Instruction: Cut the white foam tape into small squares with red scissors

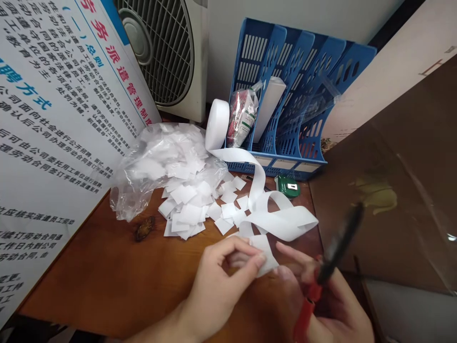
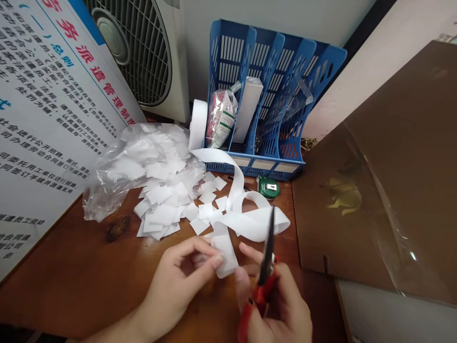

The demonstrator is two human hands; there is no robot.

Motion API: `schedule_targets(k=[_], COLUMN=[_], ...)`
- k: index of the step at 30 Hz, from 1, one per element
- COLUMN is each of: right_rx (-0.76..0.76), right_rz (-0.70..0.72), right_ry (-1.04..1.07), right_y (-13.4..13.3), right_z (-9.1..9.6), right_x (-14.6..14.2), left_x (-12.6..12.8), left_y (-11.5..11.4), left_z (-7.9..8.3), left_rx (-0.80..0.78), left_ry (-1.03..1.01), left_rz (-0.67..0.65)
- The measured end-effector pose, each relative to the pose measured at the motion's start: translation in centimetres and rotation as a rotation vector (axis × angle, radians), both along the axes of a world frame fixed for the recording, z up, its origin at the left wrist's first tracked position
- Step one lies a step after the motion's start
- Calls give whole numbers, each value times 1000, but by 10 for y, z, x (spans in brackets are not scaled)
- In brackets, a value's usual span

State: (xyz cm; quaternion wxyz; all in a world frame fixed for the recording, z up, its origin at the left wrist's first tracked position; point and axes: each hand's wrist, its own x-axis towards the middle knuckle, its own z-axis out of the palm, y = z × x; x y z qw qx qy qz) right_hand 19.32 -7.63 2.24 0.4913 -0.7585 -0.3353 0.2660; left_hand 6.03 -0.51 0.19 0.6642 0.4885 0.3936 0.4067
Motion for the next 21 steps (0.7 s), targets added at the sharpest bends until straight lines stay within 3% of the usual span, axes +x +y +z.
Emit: schedule_targets(k=[3,9,14,17,19,21], right_rx=[-112,-160,-55,11,28,16], right_rz=[57,200,134,80,203,435], right_ry=[94,285,20,-158,-295,-394], right_y=[13,23,26,29,33,38], right_z=[-1,-18,1,20,26,26], right_x=[-4,10,20,32,44,53], left_x=[-4,-12,-32,-51,-61,-66], left_y=[4,13,28,35,37,38], left_z=[0,0,10,13,13,12], left_rx=[-188,-218,-124,-113,-103,-103], left_ry=[-140,-92,44,135,195,235], left_rz=[25,65,57,-48,-96,-136])
